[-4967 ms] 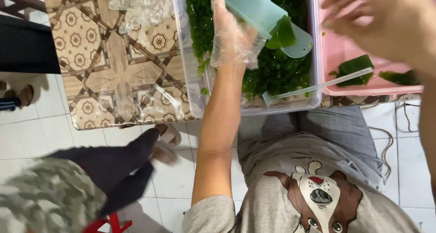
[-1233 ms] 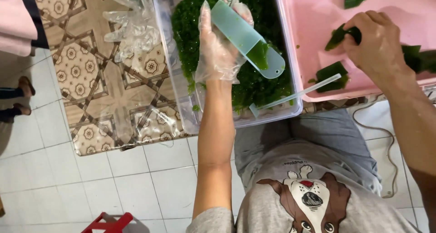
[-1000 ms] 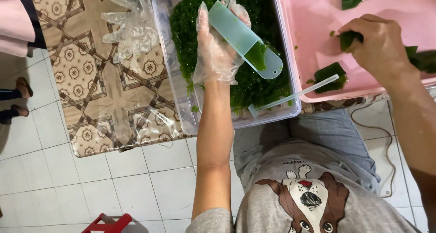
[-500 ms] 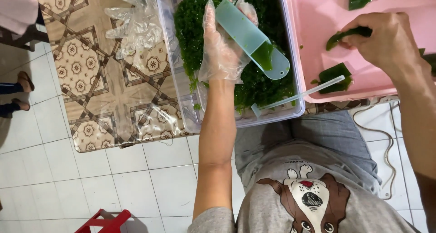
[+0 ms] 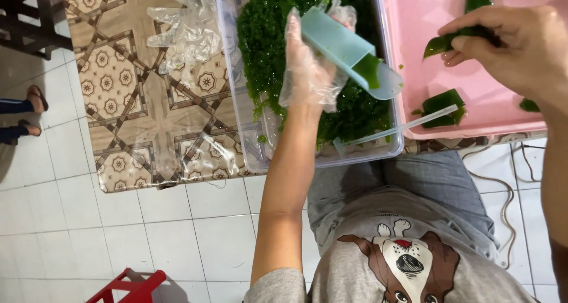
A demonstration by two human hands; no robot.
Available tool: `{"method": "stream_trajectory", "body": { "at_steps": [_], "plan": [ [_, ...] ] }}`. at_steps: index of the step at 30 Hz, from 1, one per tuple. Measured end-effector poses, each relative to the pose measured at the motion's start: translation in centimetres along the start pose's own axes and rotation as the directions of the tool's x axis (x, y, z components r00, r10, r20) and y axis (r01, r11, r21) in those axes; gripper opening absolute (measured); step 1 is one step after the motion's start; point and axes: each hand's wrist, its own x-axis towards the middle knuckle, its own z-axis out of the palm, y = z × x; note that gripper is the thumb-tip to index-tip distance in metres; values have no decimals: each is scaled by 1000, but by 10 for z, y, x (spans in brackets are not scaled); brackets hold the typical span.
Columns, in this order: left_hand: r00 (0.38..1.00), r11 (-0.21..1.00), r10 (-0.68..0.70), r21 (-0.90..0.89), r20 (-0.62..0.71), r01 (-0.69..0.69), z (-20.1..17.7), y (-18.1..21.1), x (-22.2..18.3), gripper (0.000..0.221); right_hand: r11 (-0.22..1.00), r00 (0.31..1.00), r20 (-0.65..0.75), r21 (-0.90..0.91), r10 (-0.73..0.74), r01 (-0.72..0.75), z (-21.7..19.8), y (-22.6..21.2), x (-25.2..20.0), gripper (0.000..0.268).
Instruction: The person is using a blue plastic tool to shred green jelly from a tray and scoop the shredded pieces into a container.
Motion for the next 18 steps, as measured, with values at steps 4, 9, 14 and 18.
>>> {"method": "stream_trajectory", "body": {
  "at_steps": [4,9,14,18],
  "plan": [
    [1000,998,0,62,-10,1,1,-6,-2,68,980,987,59,-123,-148,154,11,-43,-1,23],
    [997,999,42,14,65,-43,-11,-17,12,69,791,911,87,-467,-403,395,40,-68,2,8],
    [984,986,-87,-127,155,107,-21,-22,26,71,867,963,155,-420,-222,267,62,-89,3,30],
    [997,996,-45,-71,60,49,-14,-17,13,71,846,934,176,-396,-312,357,62,-78,8,25]
  ]
}}
